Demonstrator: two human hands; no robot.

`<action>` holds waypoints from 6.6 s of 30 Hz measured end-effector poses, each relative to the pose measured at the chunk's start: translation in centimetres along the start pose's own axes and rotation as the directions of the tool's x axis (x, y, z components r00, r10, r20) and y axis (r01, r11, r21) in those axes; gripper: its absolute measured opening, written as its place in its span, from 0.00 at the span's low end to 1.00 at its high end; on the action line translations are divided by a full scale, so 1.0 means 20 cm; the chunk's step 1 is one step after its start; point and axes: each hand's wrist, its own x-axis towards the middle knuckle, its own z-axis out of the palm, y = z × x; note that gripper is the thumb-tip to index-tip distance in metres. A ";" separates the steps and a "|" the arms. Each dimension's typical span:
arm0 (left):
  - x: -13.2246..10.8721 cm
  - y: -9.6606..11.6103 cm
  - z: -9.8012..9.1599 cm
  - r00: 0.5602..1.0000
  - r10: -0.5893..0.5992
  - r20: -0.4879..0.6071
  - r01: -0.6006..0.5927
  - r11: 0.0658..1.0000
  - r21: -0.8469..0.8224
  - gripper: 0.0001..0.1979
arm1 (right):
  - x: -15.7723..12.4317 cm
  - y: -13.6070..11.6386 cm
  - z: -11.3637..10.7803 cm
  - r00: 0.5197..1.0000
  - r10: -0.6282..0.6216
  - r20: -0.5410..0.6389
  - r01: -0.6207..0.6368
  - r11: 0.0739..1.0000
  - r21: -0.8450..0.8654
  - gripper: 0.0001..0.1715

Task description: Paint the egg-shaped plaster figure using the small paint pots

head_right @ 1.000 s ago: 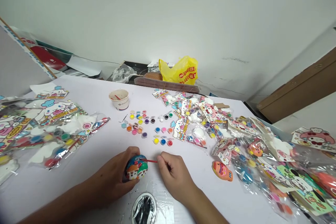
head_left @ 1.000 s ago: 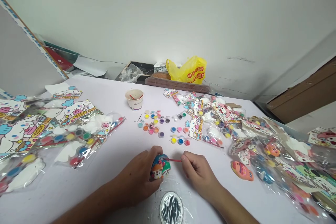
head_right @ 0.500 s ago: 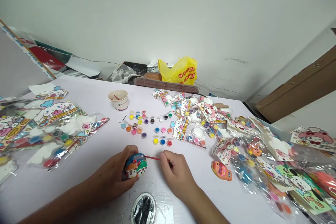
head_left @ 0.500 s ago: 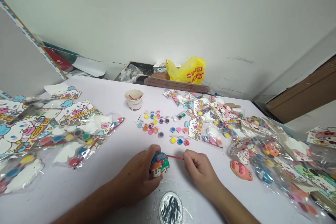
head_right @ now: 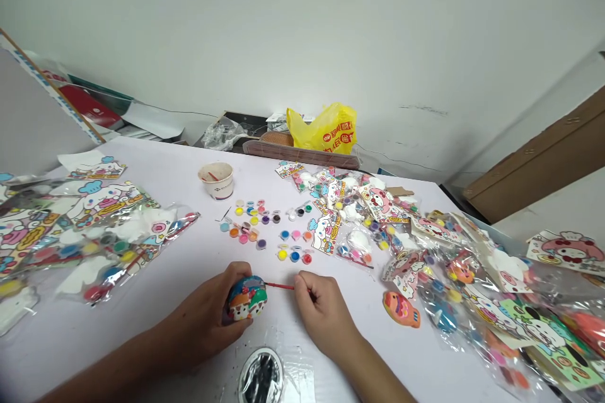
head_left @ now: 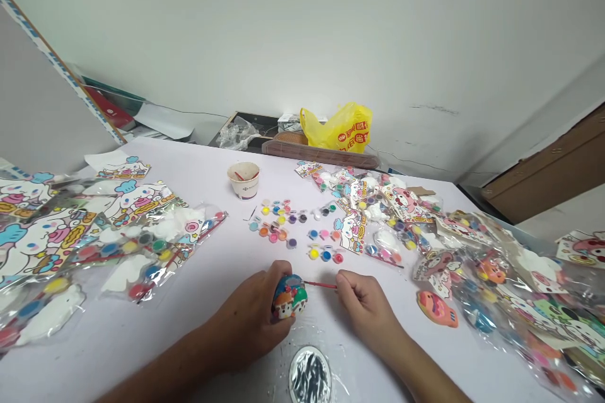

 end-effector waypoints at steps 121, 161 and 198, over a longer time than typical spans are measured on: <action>0.02 0.05 -0.04 0.998 -0.034 0.050 0.034 0.999 0.003 0.18 | 0.03 -0.03 0.05 0.959 -0.267 -0.095 0.240 0.944 -0.228 0.16; 0.02 0.03 -0.03 0.999 -0.027 0.035 0.028 0.999 -0.020 0.18 | 0.02 -0.03 0.03 0.934 -0.352 -0.054 0.310 0.877 -0.366 0.16; 0.02 0.03 -0.03 0.997 -0.060 0.045 0.061 0.998 -0.023 0.20 | 0.03 -0.04 0.03 0.930 -0.359 -0.079 0.313 0.885 -0.345 0.15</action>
